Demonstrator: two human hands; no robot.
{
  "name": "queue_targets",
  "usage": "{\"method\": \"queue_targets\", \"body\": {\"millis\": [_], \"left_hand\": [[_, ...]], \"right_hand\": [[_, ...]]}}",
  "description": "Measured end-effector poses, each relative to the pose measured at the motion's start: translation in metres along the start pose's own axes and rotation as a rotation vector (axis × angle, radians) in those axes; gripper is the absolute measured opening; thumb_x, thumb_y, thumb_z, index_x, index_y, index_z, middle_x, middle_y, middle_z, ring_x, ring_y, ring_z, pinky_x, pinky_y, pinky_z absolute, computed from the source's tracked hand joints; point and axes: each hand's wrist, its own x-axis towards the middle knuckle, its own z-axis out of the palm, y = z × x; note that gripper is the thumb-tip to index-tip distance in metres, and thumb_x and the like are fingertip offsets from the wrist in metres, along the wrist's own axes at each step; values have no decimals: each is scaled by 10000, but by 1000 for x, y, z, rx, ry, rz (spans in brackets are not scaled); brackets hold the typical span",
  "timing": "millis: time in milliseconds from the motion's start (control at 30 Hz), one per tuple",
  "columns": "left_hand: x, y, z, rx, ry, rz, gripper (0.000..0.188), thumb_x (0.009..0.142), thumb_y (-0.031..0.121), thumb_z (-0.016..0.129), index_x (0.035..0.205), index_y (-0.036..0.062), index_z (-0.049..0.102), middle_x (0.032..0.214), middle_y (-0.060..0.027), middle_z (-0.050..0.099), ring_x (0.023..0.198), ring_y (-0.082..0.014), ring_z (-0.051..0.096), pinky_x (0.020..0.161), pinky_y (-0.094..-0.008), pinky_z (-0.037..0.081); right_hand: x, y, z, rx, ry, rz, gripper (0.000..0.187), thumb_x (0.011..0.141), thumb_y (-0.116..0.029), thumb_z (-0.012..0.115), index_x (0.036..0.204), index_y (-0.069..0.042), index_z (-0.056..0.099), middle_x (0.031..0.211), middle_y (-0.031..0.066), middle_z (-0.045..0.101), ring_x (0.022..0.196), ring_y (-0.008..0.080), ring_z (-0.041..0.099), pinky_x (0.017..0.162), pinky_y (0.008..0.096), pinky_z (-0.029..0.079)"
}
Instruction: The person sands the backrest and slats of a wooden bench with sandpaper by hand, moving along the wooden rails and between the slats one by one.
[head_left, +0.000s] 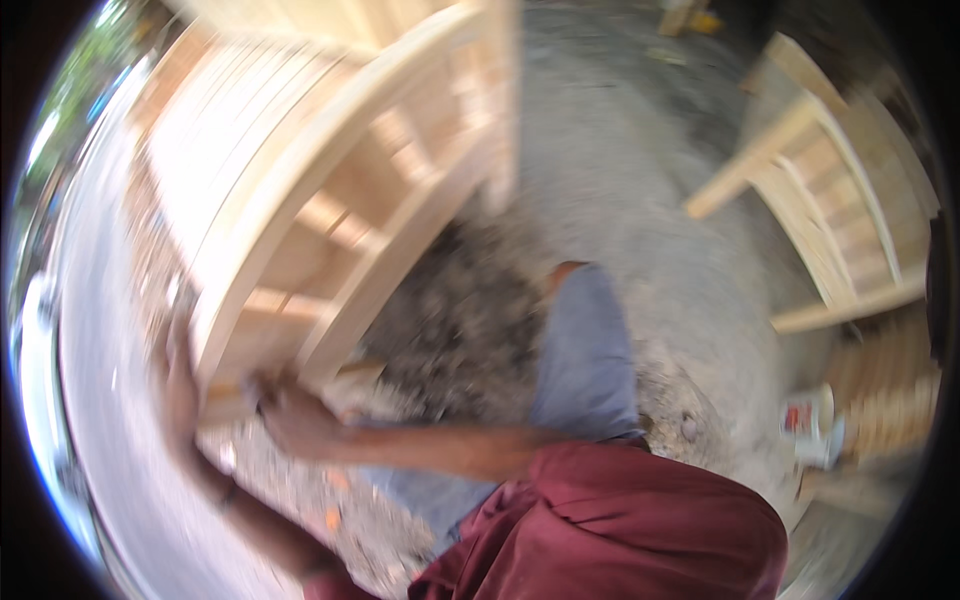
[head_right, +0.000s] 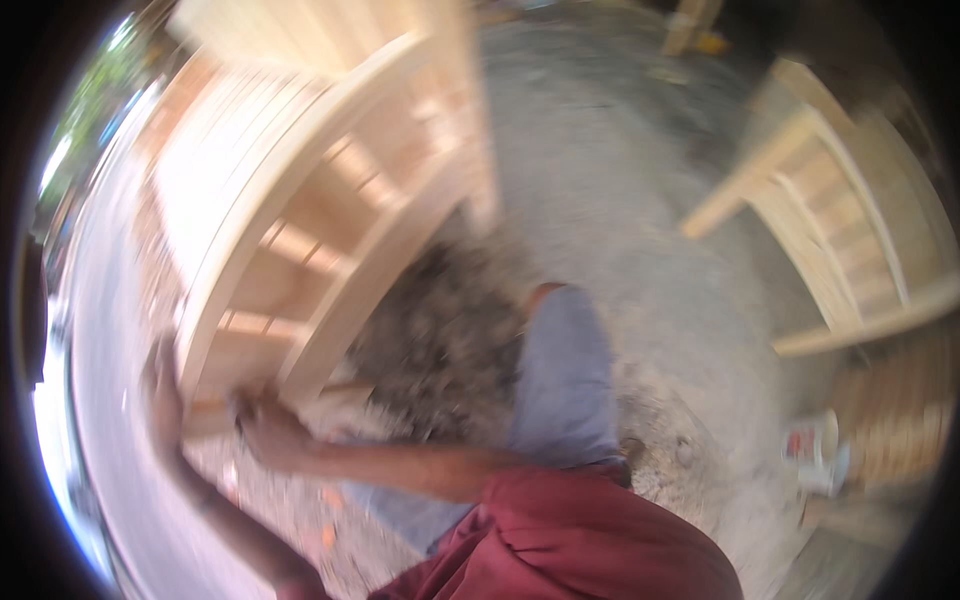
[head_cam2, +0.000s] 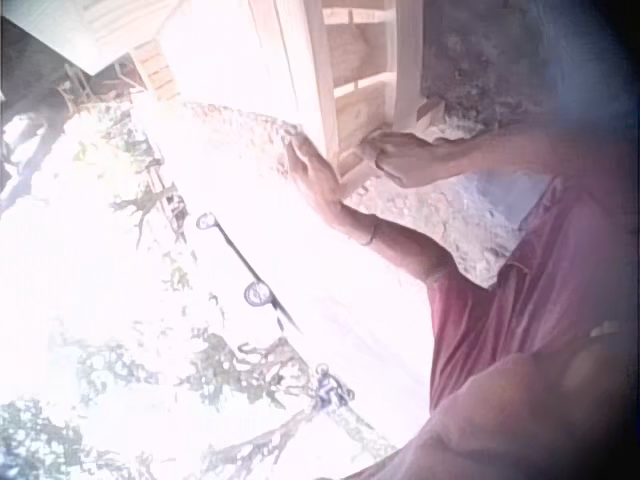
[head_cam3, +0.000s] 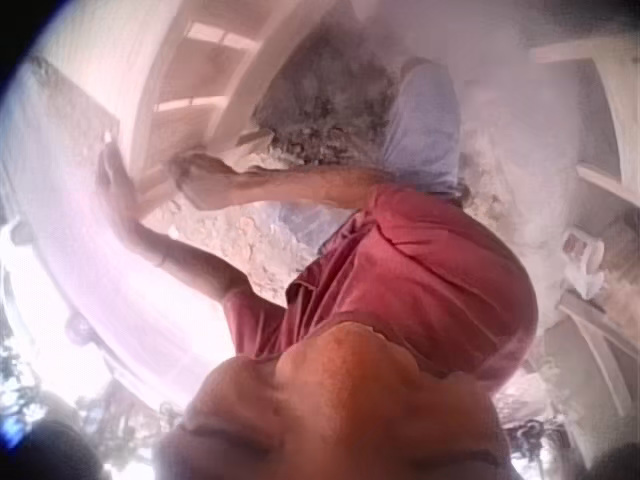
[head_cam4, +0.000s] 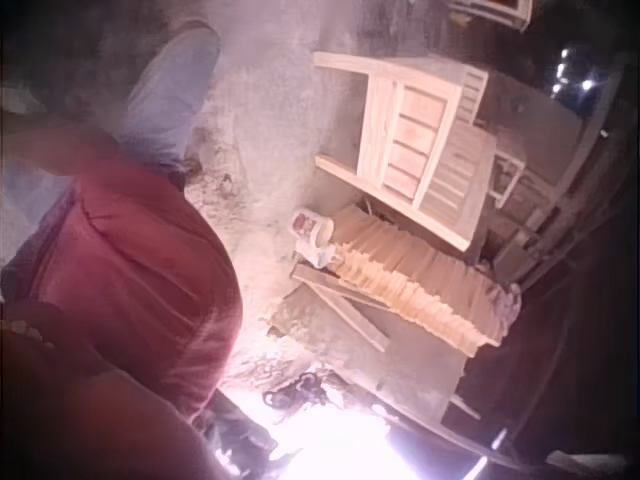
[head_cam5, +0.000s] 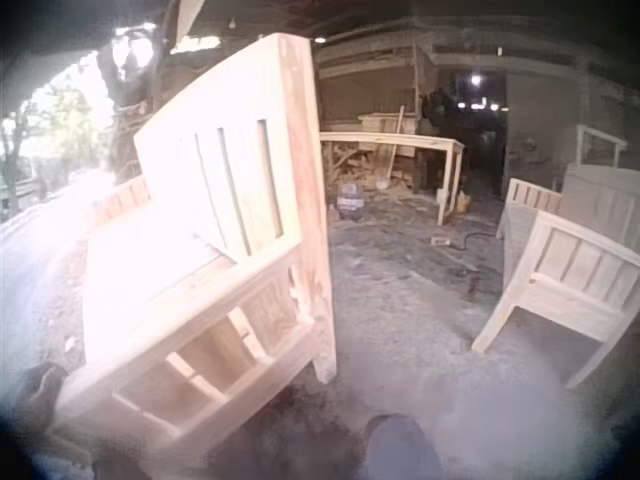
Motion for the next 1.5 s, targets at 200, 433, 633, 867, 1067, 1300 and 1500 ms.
{"method": "queue_targets", "body": {"millis": [200, 433, 633, 867, 1067, 1300, 1500], "left_hand": [[-27, 59, -33, -216, 139, -171, 586, 1027, 524, 432, 1147, 9, 685, 1023, -221, 721, 987, -300, 679, 894, -412, 492], [-23, 53, -29, -280, 59, -246, 622, 1048, 532, 404, 1222, -5, 663, 1110, -194, 705, 1055, -261, 645, 977, -363, 456], [-18, 51, -22, -206, 129, -289, 629, 1020, 595, 408, 1138, 59, 714, 960, -184, 737, 946, -295, 705, 894, -401, 501], [-16, 39, -25, -370, 121, -260, 710, 1047, 598, 350, 1313, -1, 619, 1230, -179, 678, 1159, -232, 596, 1053, -334, 405], [-11, 42, -20, -490, 195, -244, 740, 1050, 626, 289, 1452, 39, 491, 1417, -203, 542, 1320, -265, 495, 1125, -370, 345], [-9, 8, -12, -192, 255, -7, 685, 1083, 566, 233, 1503, 60, 425, 1488, -205, 475, 1436, -316, 386, 1197, -400, 256], [-24, 18, -13, -75, 257, 3, 670, 1059, 553, 310, 1534, 85, 385, 1557, -207, 407, 1468, -363, 345, 1219, -423, 255]], "right_hand": [[-21, -2, -2, 329, -23, 14, 634, 879, 1, 550, 1466, 102, 333, 1290, 314, 532, 1167, 457, 558, 991, 466, 498], [1, -26, -16, 295, -16, -2, 595, 857, 23, 540, 1414, 106, 348, 1241, 407, 531, 1121, 540, 584, 934, 525, 529], [39, -52, -38, 437, -265, 114, 652, 817, 55, 555, 1430, 123, 345, 1277, 389, 527, 1185, 537, 549, 1057, 515, 452], [2, -33, -26, 352, 30, 17, 733, 784, 11, 577, 1468, 87, 326, 1307, 346, 521, 1222, 494, 522, 1067, 516, 417], [32, -46, -39, 395, -24, -60, 687, 750, 18, 576, 1379, 153, 333, 1204, 388, 532, 1115, 522, 559, 982, 559, 453], [33, -67, -55, 402, -256, 88, 808, 744, -31, 617, 1414, 205, 231, 1322, 449, 442, 1247, 596, 460, 1124, 556, 364], [50, -61, -49, 453, -453, 108, 763, 745, -95, 699, 1329, 229, 330, 1261, 417, 479, 1249, 538, 478, 1154, 528, 326]]}}
